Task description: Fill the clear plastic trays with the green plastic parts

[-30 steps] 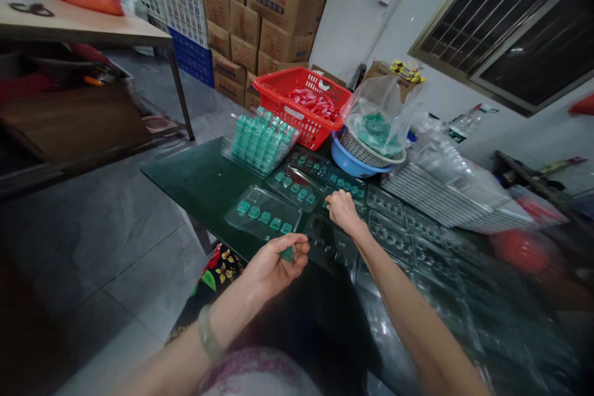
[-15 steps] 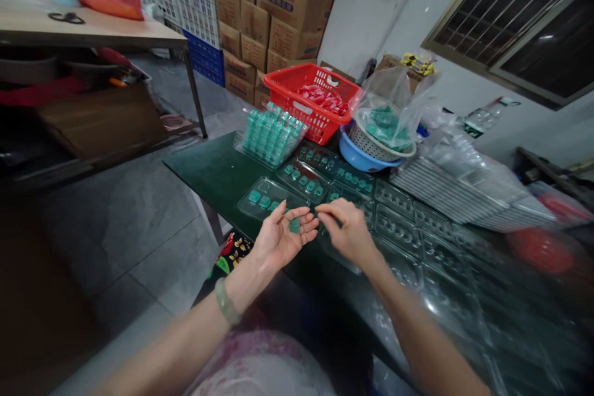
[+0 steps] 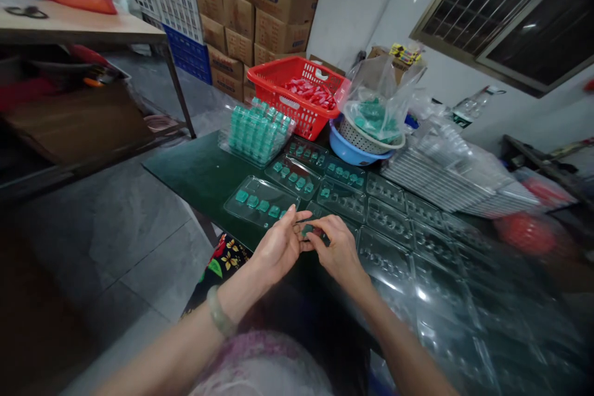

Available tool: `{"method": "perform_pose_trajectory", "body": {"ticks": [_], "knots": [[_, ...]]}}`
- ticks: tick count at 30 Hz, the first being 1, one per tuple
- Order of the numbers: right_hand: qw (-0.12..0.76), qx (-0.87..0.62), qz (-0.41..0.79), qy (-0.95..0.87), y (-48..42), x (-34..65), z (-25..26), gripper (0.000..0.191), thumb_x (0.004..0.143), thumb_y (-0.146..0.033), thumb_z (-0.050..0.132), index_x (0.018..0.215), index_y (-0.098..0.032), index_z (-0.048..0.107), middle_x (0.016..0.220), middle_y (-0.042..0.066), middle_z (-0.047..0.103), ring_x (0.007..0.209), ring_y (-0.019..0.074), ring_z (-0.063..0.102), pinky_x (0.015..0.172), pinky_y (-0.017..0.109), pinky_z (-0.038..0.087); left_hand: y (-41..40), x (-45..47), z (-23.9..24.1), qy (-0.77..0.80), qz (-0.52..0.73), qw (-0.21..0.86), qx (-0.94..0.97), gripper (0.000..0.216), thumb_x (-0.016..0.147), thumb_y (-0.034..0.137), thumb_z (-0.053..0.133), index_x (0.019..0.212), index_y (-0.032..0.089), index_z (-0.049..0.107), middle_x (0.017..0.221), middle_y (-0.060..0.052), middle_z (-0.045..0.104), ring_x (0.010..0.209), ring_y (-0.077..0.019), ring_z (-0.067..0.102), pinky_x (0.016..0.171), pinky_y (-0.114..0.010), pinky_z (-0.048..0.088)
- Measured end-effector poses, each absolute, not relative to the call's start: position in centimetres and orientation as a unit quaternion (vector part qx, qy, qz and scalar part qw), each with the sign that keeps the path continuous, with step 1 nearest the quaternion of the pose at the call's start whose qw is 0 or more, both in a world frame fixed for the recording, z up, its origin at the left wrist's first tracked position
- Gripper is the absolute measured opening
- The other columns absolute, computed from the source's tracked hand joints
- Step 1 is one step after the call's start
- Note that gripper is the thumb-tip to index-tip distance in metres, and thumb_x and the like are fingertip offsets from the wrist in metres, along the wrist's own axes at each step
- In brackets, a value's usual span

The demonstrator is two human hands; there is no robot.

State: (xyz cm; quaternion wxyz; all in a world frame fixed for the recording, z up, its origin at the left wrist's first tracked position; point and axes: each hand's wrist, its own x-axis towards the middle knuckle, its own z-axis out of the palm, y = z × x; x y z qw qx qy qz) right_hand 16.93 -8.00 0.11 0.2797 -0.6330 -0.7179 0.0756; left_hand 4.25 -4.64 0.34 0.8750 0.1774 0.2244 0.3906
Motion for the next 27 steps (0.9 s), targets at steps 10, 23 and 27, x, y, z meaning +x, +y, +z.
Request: {"method": "perform_pose_trajectory", "body": {"ticks": [10, 23, 27], "knots": [[0.374, -0.669, 0.09, -0.636, -4.8, 23.2, -1.2, 0.022, 0.073, -0.026, 0.049, 0.09, -0.018, 0.059, 0.078, 0.003, 0.061, 0.068, 0.0142, 0.055, 0.064, 0.027, 0.043, -3.7, 3.7, -0.1, 0.278, 0.365, 0.853, 0.248, 0.03, 0.076, 0.035, 0.05, 0.096, 0.014, 0.057, 0.103, -0.014, 0.056, 0.09, -0.0236, 0.055, 0.066, -0.033, 0.045], [0.194, -0.711, 0.02, -0.676, 1.9, 27.4, -3.8, 0.016, 0.071, -0.023, 0.054, 0.083, -0.022, 0.065, 0.08, 0.002, 0.063, 0.075, 0.0158, 0.054, 0.07, 0.028, 0.038, -3.3, 3.0, 0.1, 0.326, 0.37, 0.783, 0.379, 0.022, 0.074, 0.03, 0.054, 0.083, 0.012, 0.062, 0.093, -0.013, 0.06, 0.082, -0.0211, 0.056, 0.067, -0.028, 0.043], [0.14, -0.7, -0.007, -0.701, 2.1, 26.7, -3.1, 0.012, 0.072, -0.021, 0.053, 0.074, -0.021, 0.065, 0.079, 0.004, 0.062, 0.08, 0.0176, 0.051, 0.072, 0.029, 0.034, -3.3, 2.9, -0.1, 0.34, 0.362, 0.764, 0.413, 0.023, 0.074, 0.031, 0.053, 0.084, 0.012, 0.062, 0.091, -0.013, 0.06, 0.081, -0.0198, 0.056, 0.066, -0.027, 0.043]]}}
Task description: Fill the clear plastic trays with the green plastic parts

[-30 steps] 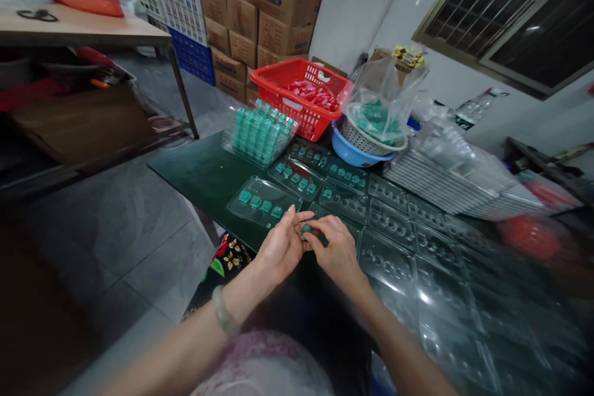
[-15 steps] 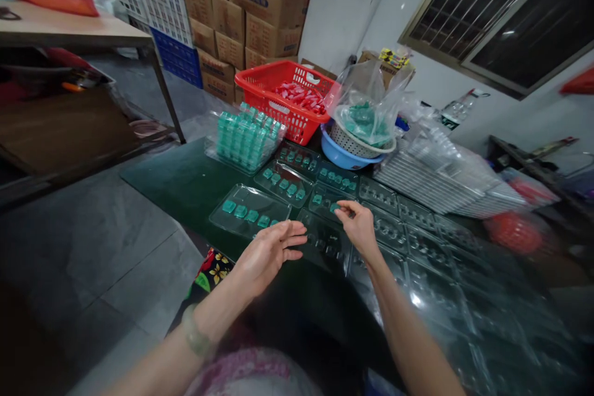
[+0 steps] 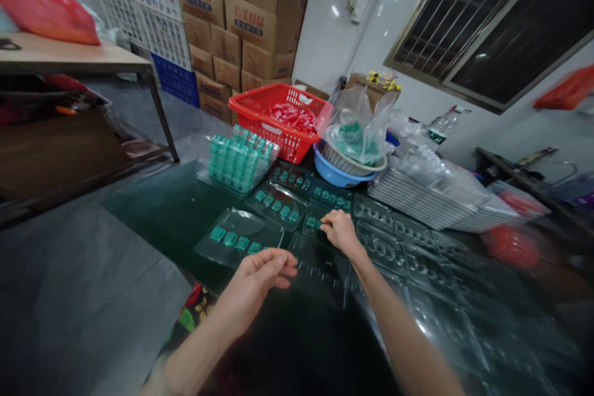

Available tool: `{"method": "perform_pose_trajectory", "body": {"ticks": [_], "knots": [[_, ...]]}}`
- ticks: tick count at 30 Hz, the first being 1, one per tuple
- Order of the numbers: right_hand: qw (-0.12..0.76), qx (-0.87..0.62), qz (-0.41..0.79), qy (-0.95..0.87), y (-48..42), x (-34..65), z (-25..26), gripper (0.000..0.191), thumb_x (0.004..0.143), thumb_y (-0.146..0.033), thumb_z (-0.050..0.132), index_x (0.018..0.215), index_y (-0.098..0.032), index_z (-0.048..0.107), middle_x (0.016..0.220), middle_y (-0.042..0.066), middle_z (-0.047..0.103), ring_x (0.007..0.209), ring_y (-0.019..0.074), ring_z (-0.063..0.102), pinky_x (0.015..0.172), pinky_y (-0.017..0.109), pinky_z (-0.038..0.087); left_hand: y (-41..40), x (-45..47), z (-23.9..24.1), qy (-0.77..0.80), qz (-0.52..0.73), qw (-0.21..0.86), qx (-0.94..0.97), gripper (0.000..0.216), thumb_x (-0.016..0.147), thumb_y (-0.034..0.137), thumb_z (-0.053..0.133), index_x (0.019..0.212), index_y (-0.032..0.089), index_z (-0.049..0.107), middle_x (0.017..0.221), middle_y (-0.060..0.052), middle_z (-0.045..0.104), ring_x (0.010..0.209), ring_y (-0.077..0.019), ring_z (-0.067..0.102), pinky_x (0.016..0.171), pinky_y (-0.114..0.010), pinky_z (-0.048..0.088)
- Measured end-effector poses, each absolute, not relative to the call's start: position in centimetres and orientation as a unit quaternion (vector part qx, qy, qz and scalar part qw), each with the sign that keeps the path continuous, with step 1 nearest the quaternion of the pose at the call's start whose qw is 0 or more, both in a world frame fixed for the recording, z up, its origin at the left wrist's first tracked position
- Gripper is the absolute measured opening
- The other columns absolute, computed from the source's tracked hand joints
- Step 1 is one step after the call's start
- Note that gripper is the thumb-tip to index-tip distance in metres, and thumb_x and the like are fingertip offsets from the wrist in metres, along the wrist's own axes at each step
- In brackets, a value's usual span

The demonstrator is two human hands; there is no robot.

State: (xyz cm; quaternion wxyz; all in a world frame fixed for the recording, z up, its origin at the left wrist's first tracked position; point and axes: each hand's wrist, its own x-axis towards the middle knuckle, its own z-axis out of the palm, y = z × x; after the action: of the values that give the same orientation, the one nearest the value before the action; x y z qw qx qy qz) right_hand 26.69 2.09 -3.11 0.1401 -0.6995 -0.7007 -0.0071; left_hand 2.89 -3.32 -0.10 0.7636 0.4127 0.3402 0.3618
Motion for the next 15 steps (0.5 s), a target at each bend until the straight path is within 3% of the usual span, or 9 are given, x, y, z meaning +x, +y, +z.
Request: {"method": "perform_pose_trajectory", "body": {"ticks": [6, 11, 15], "knots": [[0.117, -0.696, -0.076, -0.705, 1.7, 25.0, -2.6, 0.012, 0.072, -0.017, 0.051, 0.073, -0.017, 0.063, 0.077, 0.007, 0.058, 0.08, 0.0207, 0.048, 0.069, 0.031, 0.033, -0.5, 3.6, 2.2, 0.31, 0.341, 0.728, 0.507, 0.024, 0.074, 0.032, 0.052, 0.089, 0.014, 0.059, 0.09, -0.01, 0.06, 0.075, -0.0181, 0.057, 0.059, -0.026, 0.043], [0.143, -0.691, -0.099, -0.701, 1.3, 25.0, -2.0, 0.012, 0.069, -0.024, 0.056, 0.078, -0.017, 0.061, 0.081, 0.007, 0.056, 0.082, 0.0211, 0.047, 0.07, 0.031, 0.033, 5.8, 6.1, 10.3, 0.24, 0.47, 0.591, 0.61, 0.023, 0.073, 0.026, 0.052, 0.092, 0.015, 0.058, 0.082, -0.007, 0.062, 0.072, -0.0158, 0.056, 0.062, -0.027, 0.044], [0.226, -0.685, -0.076, -0.688, -0.2, 25.4, -0.3, 0.019, 0.079, -0.015, 0.041, 0.077, -0.019, 0.059, 0.076, 0.005, 0.056, 0.076, 0.0176, 0.047, 0.068, 0.03, 0.034, 12.4, 11.9, 17.1, 0.209, 0.522, 0.449, 0.695, 0.018, 0.068, 0.013, 0.049, 0.079, 0.011, 0.063, 0.069, -0.004, 0.061, 0.063, -0.0119, 0.054, 0.062, -0.023, 0.042]]}}
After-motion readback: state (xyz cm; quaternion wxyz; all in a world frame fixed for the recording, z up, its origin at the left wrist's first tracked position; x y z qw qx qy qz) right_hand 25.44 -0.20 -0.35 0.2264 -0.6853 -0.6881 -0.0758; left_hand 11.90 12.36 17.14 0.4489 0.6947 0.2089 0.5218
